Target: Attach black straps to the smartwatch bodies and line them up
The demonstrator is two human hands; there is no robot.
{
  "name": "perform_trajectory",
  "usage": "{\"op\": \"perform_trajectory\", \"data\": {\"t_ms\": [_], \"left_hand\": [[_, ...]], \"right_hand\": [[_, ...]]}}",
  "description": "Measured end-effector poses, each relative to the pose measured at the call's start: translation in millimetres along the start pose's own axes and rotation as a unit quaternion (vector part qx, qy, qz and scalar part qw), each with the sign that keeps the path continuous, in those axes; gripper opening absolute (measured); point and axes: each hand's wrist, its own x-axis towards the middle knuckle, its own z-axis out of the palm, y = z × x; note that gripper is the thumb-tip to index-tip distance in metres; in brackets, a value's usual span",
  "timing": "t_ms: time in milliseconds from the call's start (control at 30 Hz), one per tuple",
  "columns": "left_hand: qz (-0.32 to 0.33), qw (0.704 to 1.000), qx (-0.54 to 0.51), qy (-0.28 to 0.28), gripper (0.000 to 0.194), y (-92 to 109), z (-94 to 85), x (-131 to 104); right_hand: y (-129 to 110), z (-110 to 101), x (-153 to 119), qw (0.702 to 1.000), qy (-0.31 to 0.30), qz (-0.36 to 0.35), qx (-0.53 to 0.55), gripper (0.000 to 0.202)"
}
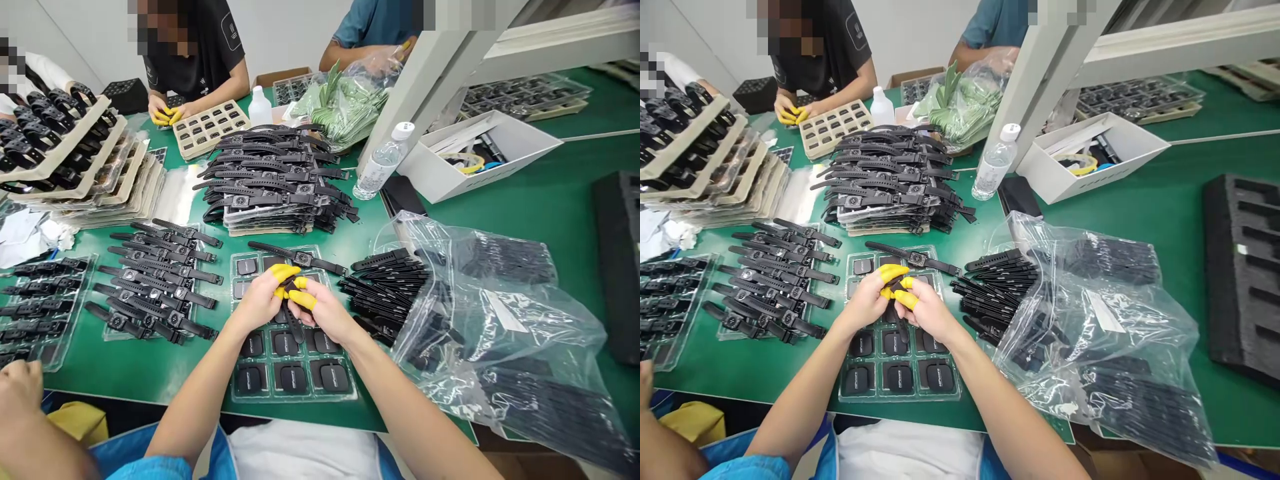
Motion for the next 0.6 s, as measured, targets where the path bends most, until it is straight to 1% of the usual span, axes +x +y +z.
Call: {"op": "perform_trajectory", "data": {"t_ms": [133, 333, 400, 500, 600], "left_hand": [[0.028, 0.999, 0.015, -0.005, 0.060, -0.3, -2.8, 0.5], [0.041, 0.998, 0.019, 0.039, 0.053, 2.8, 2.1, -0.2], [0.046, 0.998, 0.027, 0.045, 0.050, 3.5, 4.4, -0.3], [0.049, 0.997, 0.038, 0.037, 0.048, 5.3, 5.2, -0.1], [0.050, 0.998, 0.035, 0.019, 0.049, 8.5, 1.2, 0.2]], "right_hand": [[1.1, -0.1, 1.9, 0.999, 0.007, 0.015, 0.038, 0.028], [0.3, 2.7, 1.5, 0.995, 0.009, 0.010, 0.103, 0.031], [-0.4, 3.3, 1.3, 0.992, 0.011, 0.009, 0.127, 0.032], [-0.7, 4.1, 0.9, 0.988, 0.021, 0.005, 0.152, 0.034], [0.0, 4.4, 0.5, 0.986, 0.022, 0.004, 0.164, 0.034]]}}
